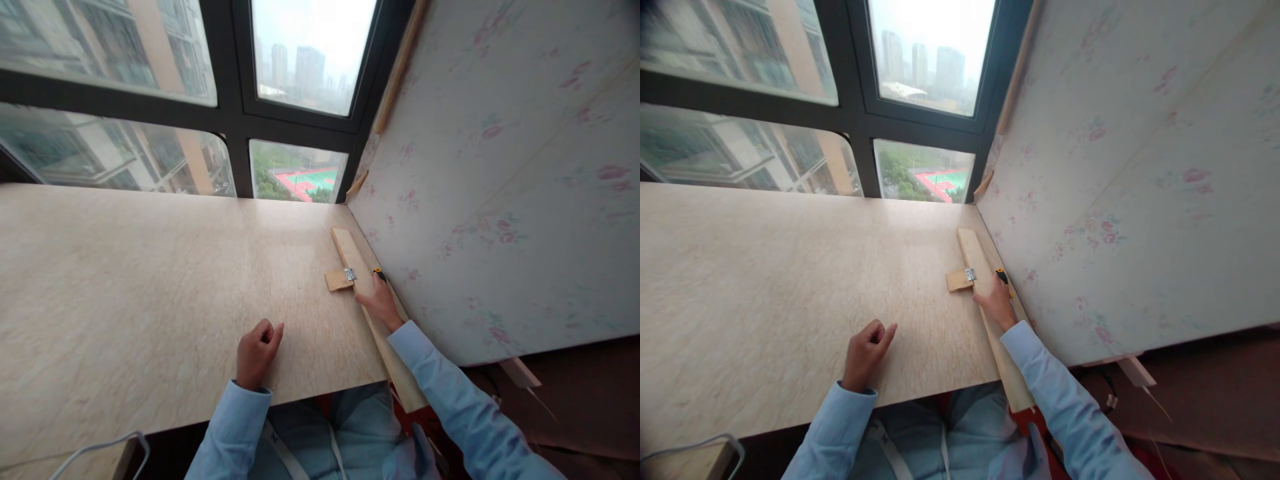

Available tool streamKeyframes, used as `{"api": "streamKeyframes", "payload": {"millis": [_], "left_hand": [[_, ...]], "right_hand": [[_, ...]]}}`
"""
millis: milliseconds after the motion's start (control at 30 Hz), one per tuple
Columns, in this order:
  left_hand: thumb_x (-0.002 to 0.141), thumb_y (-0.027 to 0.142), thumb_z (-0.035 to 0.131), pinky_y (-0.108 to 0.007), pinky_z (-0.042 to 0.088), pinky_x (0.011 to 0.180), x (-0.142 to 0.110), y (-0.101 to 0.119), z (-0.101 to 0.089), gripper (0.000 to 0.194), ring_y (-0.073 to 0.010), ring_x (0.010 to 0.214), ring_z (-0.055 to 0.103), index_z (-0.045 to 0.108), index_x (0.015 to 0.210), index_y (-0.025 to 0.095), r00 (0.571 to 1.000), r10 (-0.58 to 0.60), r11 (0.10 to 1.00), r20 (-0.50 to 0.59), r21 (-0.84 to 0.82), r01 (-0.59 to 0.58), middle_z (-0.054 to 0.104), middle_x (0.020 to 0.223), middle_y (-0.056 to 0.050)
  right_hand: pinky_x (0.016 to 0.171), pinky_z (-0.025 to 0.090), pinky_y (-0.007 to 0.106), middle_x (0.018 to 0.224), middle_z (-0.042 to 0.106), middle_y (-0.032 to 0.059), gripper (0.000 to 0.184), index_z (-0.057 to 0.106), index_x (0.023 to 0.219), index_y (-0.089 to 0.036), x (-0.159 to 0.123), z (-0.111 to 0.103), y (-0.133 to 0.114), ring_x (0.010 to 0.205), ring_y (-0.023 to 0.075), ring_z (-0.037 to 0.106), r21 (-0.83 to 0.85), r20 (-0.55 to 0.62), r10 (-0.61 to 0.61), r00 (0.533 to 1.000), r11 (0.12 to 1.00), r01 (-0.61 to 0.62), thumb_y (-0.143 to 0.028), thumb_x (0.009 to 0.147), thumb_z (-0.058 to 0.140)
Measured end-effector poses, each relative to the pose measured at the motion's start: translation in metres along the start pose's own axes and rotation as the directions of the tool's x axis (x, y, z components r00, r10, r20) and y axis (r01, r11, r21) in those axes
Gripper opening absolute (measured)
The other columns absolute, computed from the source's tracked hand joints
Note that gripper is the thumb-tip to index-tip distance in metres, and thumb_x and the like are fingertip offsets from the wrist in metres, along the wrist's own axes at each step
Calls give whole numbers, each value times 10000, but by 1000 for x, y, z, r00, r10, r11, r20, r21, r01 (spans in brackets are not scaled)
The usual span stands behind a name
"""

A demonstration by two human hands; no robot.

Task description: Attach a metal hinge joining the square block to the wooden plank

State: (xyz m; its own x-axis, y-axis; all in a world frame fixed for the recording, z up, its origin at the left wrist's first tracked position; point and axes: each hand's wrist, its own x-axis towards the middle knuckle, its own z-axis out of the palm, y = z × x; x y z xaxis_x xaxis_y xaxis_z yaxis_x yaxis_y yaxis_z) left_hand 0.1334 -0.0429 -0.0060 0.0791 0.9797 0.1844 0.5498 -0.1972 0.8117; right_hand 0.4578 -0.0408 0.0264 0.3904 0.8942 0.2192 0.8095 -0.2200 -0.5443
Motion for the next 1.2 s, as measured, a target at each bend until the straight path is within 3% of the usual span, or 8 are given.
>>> {"api": "streamKeyframes", "payload": {"millis": [100,300,500,633,733,967,1067,1200], "left_hand": [[840,486,508,-238,255,524,0,-1,1,439,-100,485,358,352,550,195,1000,-3,1000,4,-7,3,363,495,46],[830,461,530,-240,264,529,-1,2,0,432,-97,498,346,335,548,198,999,-11,994,-44,-110,7,350,507,51],[793,466,615,-241,376,550,-13,-5,-19,357,-120,557,449,451,630,193,961,-199,937,-191,-325,130,463,585,33],[737,466,704,-289,501,661,-18,-18,-49,364,-178,749,613,585,894,160,906,-369,835,-208,-501,225,641,839,-52],[708,380,766,-299,531,687,-12,-25,-73,446,-208,871,652,582,1038,141,841,-512,713,-175,-633,302,663,1002,-113],[756,115,731,-275,562,629,8,-41,-105,441,-169,780,680,485,1122,113,703,-709,410,-58,-845,343,664,995,-121],[750,81,715,-271,571,613,11,-48,-113,440,-152,729,673,476,1118,105,686,-724,360,-71,-887,288,661,955,-105],[727,76,713,-234,559,605,15,-56,-125,380,-127,693,662,545,1068,86,714,-697,344,-61,-902,260,669,900,-90]], "right_hand": [[888,515,458,1107,682,161,625,530,1213,-130,-7,4,-10,1032,339,647,99,-36,13,999,995,-10,-332,642,685],[1087,386,521,1389,527,268,873,457,1361,-32,-24,23,-44,1298,378,504,185,-16,41,999,982,-38,-402,614,717],[1103,368,525,1414,516,241,873,425,1403,-80,-49,67,-107,1318,363,491,277,36,-47,998,960,35,-378,634,713],[1102,367,521,1397,531,235,873,402,1410,-95,-65,98,-156,1306,364,499,302,123,-134,983,949,91,-357,637,712],[1091,380,514,1383,533,250,876,394,1397,-80,-73,115,-186,1288,371,510,309,179,-210,961,939,147,-346,627,715],[989,462,496,1231,625,191,732,460,1276,-145,-84,144,-229,1184,366,574,308,182,-355,917,906,290,-312,608,710],[963,475,478,1212,626,188,694,469,1247,-139,-84,153,-240,1176,360,576,297,192,-373,907,904,309,-310,616,699],[958,472,470,1197,631,163,649,478,1220,-160,-82,164,-255,1133,342,593,311,206,-390,897,896,318,-305,625,692]]}}
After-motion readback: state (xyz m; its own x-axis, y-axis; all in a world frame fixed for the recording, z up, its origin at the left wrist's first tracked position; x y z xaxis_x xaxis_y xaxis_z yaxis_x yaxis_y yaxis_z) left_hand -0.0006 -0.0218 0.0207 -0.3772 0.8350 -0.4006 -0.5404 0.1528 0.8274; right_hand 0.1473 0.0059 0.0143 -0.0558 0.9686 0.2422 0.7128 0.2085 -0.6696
